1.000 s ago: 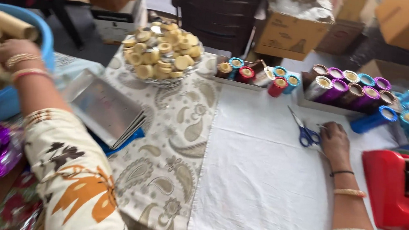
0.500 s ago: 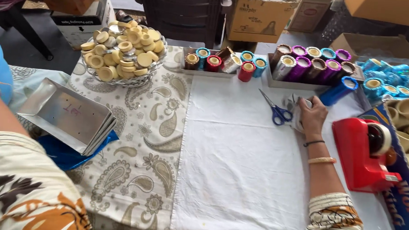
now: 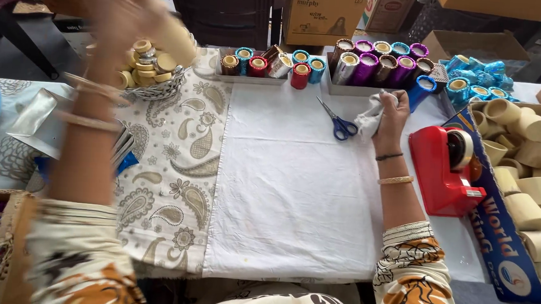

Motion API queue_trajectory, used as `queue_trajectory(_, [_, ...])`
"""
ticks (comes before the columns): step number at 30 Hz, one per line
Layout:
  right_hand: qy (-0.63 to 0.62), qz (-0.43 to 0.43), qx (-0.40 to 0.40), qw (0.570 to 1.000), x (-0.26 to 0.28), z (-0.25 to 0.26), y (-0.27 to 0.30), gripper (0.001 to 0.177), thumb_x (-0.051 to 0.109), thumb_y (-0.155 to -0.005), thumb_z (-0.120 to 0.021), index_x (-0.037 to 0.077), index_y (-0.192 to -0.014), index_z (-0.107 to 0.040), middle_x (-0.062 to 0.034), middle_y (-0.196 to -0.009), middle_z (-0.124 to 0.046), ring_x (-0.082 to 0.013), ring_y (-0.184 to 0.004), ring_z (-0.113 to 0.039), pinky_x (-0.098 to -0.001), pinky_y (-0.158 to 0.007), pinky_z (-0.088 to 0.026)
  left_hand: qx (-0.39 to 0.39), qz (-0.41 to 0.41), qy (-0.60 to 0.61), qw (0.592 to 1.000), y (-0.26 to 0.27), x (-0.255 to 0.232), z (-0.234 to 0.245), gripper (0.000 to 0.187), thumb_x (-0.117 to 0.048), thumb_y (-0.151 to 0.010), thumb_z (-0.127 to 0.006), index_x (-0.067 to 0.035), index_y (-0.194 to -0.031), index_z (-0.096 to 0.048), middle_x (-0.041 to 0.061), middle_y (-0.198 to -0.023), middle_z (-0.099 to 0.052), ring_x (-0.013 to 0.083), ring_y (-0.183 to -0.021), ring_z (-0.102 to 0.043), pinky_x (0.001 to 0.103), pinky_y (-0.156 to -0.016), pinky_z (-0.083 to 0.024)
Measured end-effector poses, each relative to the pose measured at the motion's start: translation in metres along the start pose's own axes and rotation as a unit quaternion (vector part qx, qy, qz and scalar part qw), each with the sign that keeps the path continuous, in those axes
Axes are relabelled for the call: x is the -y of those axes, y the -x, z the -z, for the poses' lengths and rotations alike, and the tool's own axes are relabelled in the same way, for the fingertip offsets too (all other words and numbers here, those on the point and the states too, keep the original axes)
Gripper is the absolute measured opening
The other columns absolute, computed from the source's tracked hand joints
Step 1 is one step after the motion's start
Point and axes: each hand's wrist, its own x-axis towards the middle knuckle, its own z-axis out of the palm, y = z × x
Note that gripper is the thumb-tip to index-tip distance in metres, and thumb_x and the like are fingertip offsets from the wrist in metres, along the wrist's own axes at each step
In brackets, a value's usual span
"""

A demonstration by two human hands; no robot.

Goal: The person wraps a cylindrical object with a sheet of shiny purple foil. They use a tape dispenser to secure the foil around the cylinder and then fold the edges to create a neat finish.

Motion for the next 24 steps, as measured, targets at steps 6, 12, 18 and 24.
queue_trajectory(6, [0.004,0.016,0.112,0.994,-0.011,-0.078,0.056,0.034,0.021,-0.103,-0.065,0.007,-0.130,-0.051,-0.0069,-0.118,-0.062,-0.0110,-0.092,-0.063,-0.0257,-0.077,-0.057,0.028,-0.063,0.098,0.993,0.034,-0.016,-0.232,0.022,-0.024,-0.098,-0.075,-0.004,-0.107,-0.068,0.011,-0.104,-0.070,0.0240,-0.094,-0.073,0.034,-0.078,-0.070])
queue_trajectory(12, [0.443,0.227,0.230,0.836,0.009,-0.139,0.111,0.059,0.026,-0.101,-0.066,0.003,-0.149,-0.042,-0.0189,-0.131,-0.060,-0.0247,-0.094,-0.063,-0.0324,-0.073,-0.055,0.083,-0.022,0.326,0.941,0.071,-0.038,-0.296,0.015,-0.013,-0.098,-0.063,-0.005,-0.111,-0.065,0.008,-0.107,-0.063,0.0138,-0.095,-0.065,0.027,-0.081,-0.064])
queue_trajectory(18, [0.310,0.023,0.257,0.915,-0.019,-0.122,0.108,0.057,0.040,-0.111,-0.052,0.005,-0.153,-0.039,-0.0162,-0.123,-0.066,-0.0235,-0.101,-0.069,-0.0357,-0.081,-0.058,0.166,-0.064,0.379,0.908,0.071,-0.024,-0.280,0.015,-0.018,-0.103,-0.067,-0.005,-0.100,-0.060,0.004,-0.112,-0.061,0.0103,-0.105,-0.060,0.025,-0.092,-0.058])
queue_trajectory(24, [0.048,-0.137,0.122,0.982,-0.074,-0.103,0.120,0.040,0.041,-0.108,-0.049,0.014,-0.137,-0.041,-0.0070,-0.117,-0.060,-0.0124,-0.101,-0.066,-0.0305,-0.082,-0.058,0.074,0.041,0.446,0.891,0.093,-0.015,-0.331,0.039,-0.029,-0.099,-0.075,-0.012,-0.119,-0.047,0.003,-0.107,-0.057,0.0145,-0.099,-0.059,0.030,-0.088,-0.058])
